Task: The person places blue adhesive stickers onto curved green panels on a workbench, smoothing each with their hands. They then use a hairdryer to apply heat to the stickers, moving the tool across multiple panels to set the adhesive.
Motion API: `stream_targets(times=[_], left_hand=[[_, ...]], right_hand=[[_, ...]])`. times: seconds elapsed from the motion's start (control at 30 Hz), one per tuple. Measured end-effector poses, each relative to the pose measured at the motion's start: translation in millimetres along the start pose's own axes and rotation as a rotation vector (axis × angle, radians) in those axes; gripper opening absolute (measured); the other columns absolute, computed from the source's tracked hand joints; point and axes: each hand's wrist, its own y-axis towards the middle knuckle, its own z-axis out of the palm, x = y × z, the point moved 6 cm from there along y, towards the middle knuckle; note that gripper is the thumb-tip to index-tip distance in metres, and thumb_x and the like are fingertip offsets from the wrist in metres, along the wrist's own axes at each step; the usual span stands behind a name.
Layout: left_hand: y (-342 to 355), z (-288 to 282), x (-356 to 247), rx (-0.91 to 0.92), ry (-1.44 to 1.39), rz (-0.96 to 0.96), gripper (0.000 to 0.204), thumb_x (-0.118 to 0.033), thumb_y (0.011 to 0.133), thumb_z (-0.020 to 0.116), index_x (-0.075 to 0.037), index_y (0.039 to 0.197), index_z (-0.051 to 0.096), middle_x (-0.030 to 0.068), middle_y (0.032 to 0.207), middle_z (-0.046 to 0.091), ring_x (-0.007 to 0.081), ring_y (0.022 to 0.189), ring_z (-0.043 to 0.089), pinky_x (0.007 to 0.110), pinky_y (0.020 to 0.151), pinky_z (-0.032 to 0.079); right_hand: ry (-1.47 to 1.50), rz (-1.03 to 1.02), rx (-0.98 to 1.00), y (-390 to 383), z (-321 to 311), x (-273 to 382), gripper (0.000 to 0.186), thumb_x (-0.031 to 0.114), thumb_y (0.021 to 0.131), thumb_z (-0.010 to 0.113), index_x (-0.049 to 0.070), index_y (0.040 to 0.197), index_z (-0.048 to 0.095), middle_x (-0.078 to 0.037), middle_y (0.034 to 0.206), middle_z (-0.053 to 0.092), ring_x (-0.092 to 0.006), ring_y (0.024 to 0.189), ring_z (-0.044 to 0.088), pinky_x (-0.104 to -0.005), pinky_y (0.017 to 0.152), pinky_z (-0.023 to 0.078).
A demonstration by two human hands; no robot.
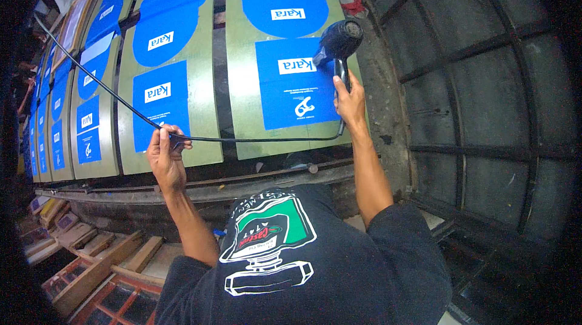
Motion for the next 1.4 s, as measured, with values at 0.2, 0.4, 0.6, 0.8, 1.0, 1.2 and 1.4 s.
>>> stream_targets(times=[0.2,0.4,0.6,0.8,1.0,1.2,1.4], left_hand=[[0,2,-3,-0.007,0.012,0.004,0.022,-0.020,0.101,0.050,-0.001,0.092,0.058,0.0090,0.086,0.060,0.0151,0.070,0.061,0.028,0.063,0.054],[-3,-14,-10,-0.080,0.032,0.034,0.023,-0.021,0.100,0.051,-0.001,0.091,0.059,0.0093,0.085,0.060,0.0146,0.070,0.061,0.028,0.063,0.053],[-9,-30,-11,-0.114,0.051,0.045,0.023,-0.022,0.100,0.052,-0.002,0.092,0.059,0.0089,0.085,0.061,0.0135,0.068,0.061,0.026,0.062,0.053],[-12,-24,-8,-0.091,0.024,0.036,0.022,-0.020,0.100,0.051,-0.001,0.092,0.059,0.0090,0.086,0.062,0.0132,0.067,0.061,0.025,0.062,0.054],[-10,-22,-10,-0.100,0.041,0.050,0.022,-0.019,0.101,0.050,-0.001,0.093,0.059,0.0092,0.086,0.062,0.0133,0.068,0.063,0.025,0.061,0.055],[-8,-18,-7,-0.090,0.026,0.047,0.021,-0.018,0.101,0.050,-0.001,0.094,0.059,0.0091,0.087,0.062,0.0128,0.070,0.063,0.025,0.062,0.055],[-6,-13,-7,-0.078,0.028,0.032,0.021,-0.017,0.101,0.050,0.000,0.092,0.059,0.0100,0.086,0.062,0.0133,0.069,0.063,0.024,0.060,0.056]], right_hand=[[0.023,0.014,0.024,16,9,5,0.040,0.024,0.094,0.061,0.007,0.130,0.054,0.002,0.062,0.048,-0.0073,0.043,0.045,-0.0228,0.035,0.034],[0.030,0.014,0.205,13,44,15,0.043,0.025,0.093,0.061,0.008,0.132,0.052,0.003,0.061,0.047,-0.0071,0.043,0.045,-0.0228,0.036,0.034],[0.029,0.016,0.260,2,64,21,0.044,0.023,0.093,0.061,0.007,0.133,0.051,0.003,0.061,0.047,-0.0067,0.043,0.044,-0.0234,0.036,0.033],[0.011,0.046,0.304,-25,51,22,0.045,0.021,0.093,0.061,0.005,0.133,0.051,0.003,0.061,0.048,-0.0069,0.043,0.044,-0.0239,0.037,0.034],[-0.041,-0.068,0.250,7,63,26,0.043,0.021,0.093,0.061,0.004,0.131,0.053,0.003,0.061,0.049,-0.0066,0.044,0.045,-0.0245,0.039,0.035],[-0.079,0.021,0.306,-16,47,22,0.043,0.022,0.091,0.063,0.002,0.129,0.054,0.001,0.061,0.051,-0.0078,0.044,0.046,-0.0262,0.040,0.037],[-0.193,-0.136,0.238,11,51,15,0.045,0.024,0.090,0.063,0.000,0.127,0.055,-0.002,0.065,0.056,-0.0106,0.048,0.051,-0.0293,0.047,0.043]])
